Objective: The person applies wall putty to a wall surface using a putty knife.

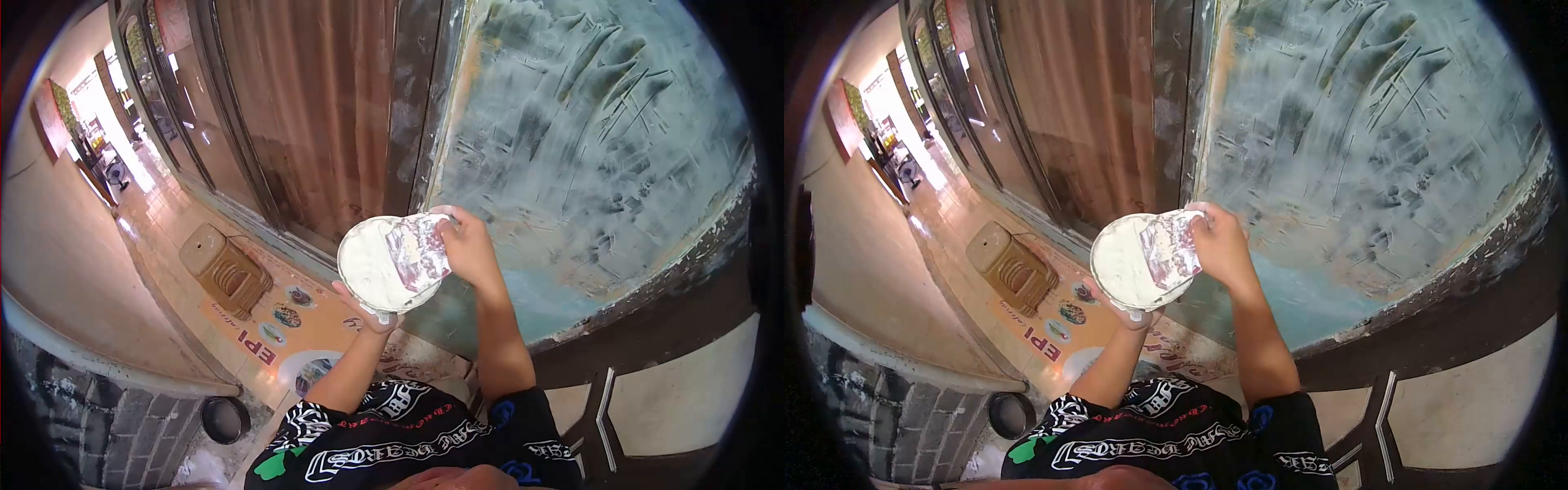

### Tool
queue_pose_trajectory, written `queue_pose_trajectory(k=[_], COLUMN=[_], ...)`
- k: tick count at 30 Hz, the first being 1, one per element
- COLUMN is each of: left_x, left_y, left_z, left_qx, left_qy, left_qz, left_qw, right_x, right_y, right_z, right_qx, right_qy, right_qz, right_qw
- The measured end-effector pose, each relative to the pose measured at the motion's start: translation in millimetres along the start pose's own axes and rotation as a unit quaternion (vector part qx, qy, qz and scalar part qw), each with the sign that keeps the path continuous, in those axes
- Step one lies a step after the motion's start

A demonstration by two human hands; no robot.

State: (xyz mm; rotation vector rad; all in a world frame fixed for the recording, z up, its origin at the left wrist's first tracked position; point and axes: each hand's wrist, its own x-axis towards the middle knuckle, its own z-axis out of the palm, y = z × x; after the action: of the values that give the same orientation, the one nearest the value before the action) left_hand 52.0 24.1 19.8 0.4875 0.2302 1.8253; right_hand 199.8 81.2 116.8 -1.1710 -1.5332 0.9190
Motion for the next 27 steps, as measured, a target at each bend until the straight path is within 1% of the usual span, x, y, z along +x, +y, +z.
queue_pose_trajectory(k=[1, 2, 4, 5, 6, 8, 9, 10, 12, 14, 16, 17, 18, 20, 22, 23, 24, 26, 27], left_x=[-0.1, -0.3, -1.3, -0.7, 0.3, 4.8, 5.2, 5.9, 6.9, 7.1, 12.7, 13.6, 12.7, 13.9, 16.6, 13.3, 13.5, 16.0, 13.4], left_y=[0.0, -0.6, 4.1, 5.8, 4.4, 0.4, 6.7, 8.5, 11.5, 15.6, 16.8, 17.6, 23.8, 28.5, 32.0, 34.2, 34.7, 36.4, 40.4], left_z=[-0.9, -1.0, 10.2, 12.8, 9.8, 2.1, 12.5, 15.2, 19.4, 24.7, 22.7, 22.6, 31.4, 35.2, 38.4, 40.9, 40.0, 37.0, 43.8], left_qx=[-0.018, -0.018, -0.005, 0.024, 0.025, -0.03, -0.033, -0.034, -0.035, -0.015, -0.031, -0.031, -0.019, -0.007, -0.028, -0.005, -0.004, -0.062, -0.059], left_qy=[0.006, 0.005, -0.002, 0.012, 0.013, 0.005, -0.022, -0.022, -0.038, -0.022, -0.032, -0.033, -0.03, -0.026, -0.025, 0.01, 0.009, -0.035, -0.035], left_qz=[-0.016, -0.016, 0.005, 0.021, 0.02, -0.005, -0.006, -0.005, -0.004, -0.008, -0.015, -0.014, -0.02, -0.023, -0.038, -0.047, -0.046, -0.064, -0.061], left_qw=[1.0, 1.0, 1.0, 0.999, 0.999, 1.0, 0.999, 0.999, 0.999, 1.0, 0.999, 0.999, 0.999, 0.999, 0.999, 0.999, 0.999, 0.995, 0.996], right_x=[-0.4, -1.2, -2.9, 0.7, -0.3, -1.2, 0.7, 4.8, 15.2, 15.3, 15.1, 19.1, 24.6, 33.0, 28.1, 22.4, 19.3, 29.0, 34.0], right_y=[-0.2, -2.3, -18.8, -12.9, -14.4, -20.4, -18.8, -17.2, -20.1, -28.1, -35.5, -40.1, -42.2, -46.0, -61.4, -68.0, -71.8, -72.1, -70.6], right_z=[1.3, -0.5, -3.1, -2.2, 0.8, 9.0, 9.7, 8.0, 2.8, 5.3, 11.9, 10.2, 8.5, 6.4, 12.3, 15.7, 17.4, 9.9, 6.0], right_qx=[-0.102, -0.102, -0.032, 0.001, 0.001, -0.022, -0.107, -0.108, 0.045, 0.053, -0.098, -0.128, -0.128, -0.003, 0.005, -0.109, -0.221, -0.247, -0.16], right_qy=[0.014, 0.015, 0.01, 0.002, 0.003, -0.011, 0.002, 0.001, -0.046, -0.062, -0.053, -0.069, -0.07, -0.092, -0.106, -0.092, -0.076, -0.086, -0.116], right_qz=[-0.024, -0.025, 0.025, 0.023, 0.024, -0.015, -0.035, -0.036, 0.014, 0.009, -0.056, -0.073, -0.074, -0.042, -0.032, -0.074, -0.115, -0.115, -0.091], right_qw=[0.994, 0.994, 0.999, 1.0, 1.0, 1.0, 0.994, 0.993, 0.998, 0.997, 0.992, 0.987, 0.987, 0.995, 0.994, 0.987, 0.965, 0.958, 0.976])
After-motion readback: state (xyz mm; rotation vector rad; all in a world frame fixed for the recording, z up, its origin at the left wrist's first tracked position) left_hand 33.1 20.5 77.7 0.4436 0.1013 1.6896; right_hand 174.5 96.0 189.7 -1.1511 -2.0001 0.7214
